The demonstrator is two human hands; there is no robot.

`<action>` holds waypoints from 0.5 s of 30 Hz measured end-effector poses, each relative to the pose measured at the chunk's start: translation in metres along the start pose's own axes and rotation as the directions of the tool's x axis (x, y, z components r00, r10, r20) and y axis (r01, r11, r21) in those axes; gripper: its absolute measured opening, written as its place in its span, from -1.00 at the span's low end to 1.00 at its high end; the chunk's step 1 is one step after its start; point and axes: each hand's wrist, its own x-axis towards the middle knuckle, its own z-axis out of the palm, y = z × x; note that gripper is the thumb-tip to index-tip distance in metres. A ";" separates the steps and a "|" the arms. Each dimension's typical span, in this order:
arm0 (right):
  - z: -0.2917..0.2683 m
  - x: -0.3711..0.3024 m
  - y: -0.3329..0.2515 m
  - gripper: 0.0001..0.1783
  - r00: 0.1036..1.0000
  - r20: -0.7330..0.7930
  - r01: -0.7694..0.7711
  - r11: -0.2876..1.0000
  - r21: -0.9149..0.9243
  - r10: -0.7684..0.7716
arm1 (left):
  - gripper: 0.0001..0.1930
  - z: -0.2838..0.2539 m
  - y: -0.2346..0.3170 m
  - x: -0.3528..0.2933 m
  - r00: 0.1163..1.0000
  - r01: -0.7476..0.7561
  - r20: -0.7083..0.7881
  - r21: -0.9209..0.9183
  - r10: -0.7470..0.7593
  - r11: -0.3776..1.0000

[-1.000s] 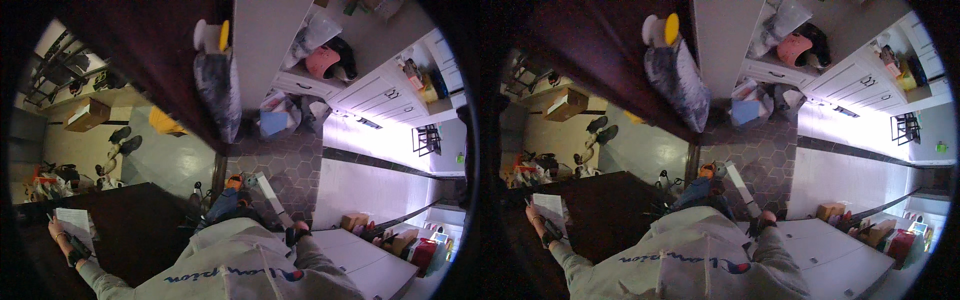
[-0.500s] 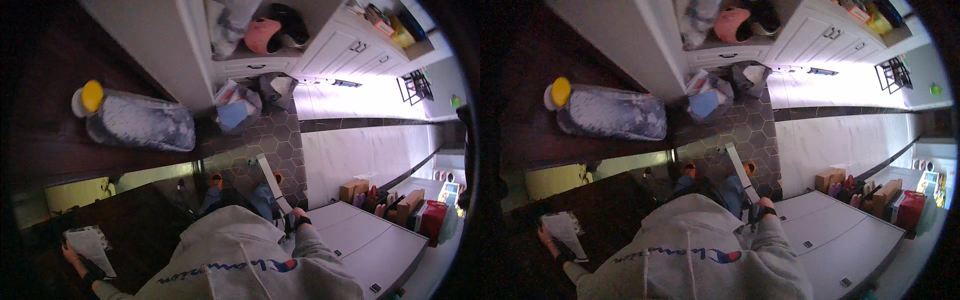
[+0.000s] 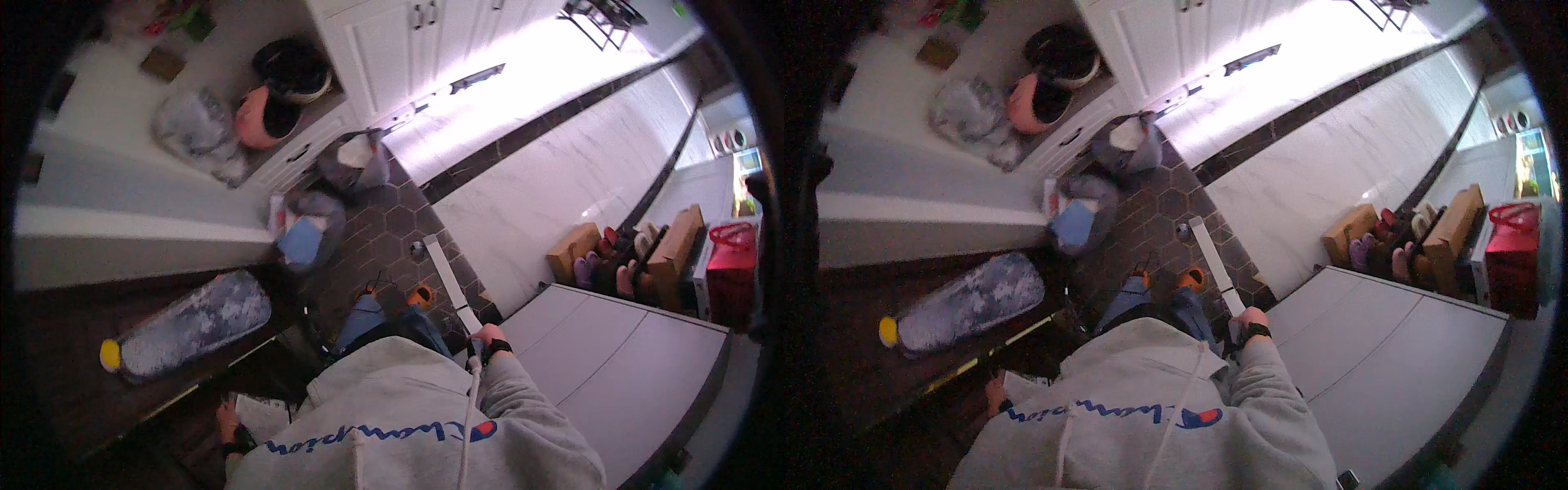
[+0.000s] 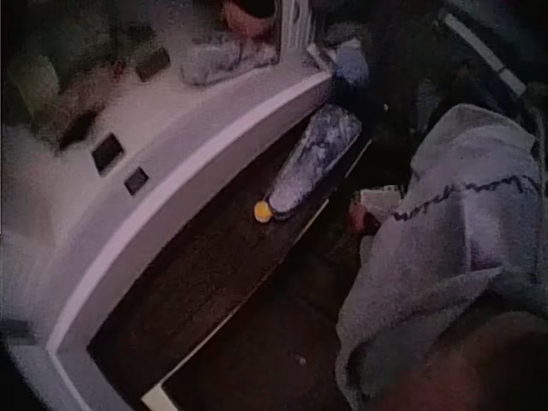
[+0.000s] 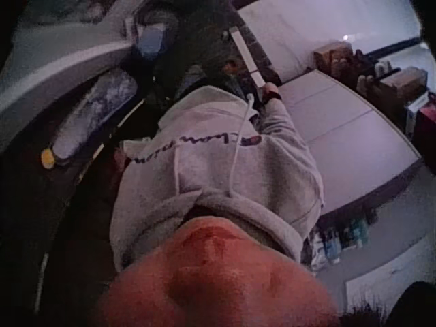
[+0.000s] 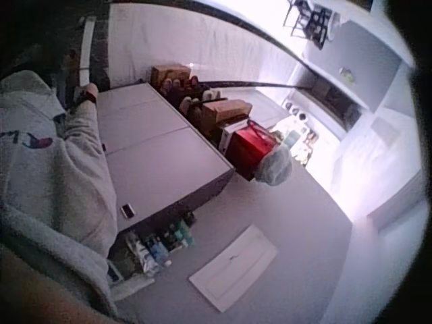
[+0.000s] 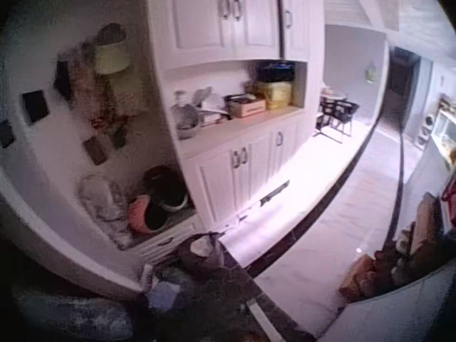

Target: The person unpacks a small fan from a cardboard box, removes foam and plastic packaging, and places the fan on a sofa. They then retrieve a power strip and extension cord from a cabinet and begin connecting the fan's power cable.

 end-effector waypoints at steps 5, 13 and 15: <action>-0.039 0.006 0.047 -0.50 0.990 0.000 -0.138 0.979 0.149 0.140 | -0.63 -0.052 0.145 0.186 0.982 0.165 0.018 -0.550 -0.186 0.819; -0.116 0.017 0.100 -0.49 0.917 0.062 -0.395 0.879 0.266 0.393 | -0.63 -0.222 0.414 0.437 0.976 -0.201 -0.172 -0.497 0.132 0.844; -0.145 0.033 0.108 -0.56 0.916 0.105 -0.400 0.869 0.291 0.386 | -0.63 -0.279 0.504 0.503 0.944 -0.329 -0.187 -0.484 0.271 0.811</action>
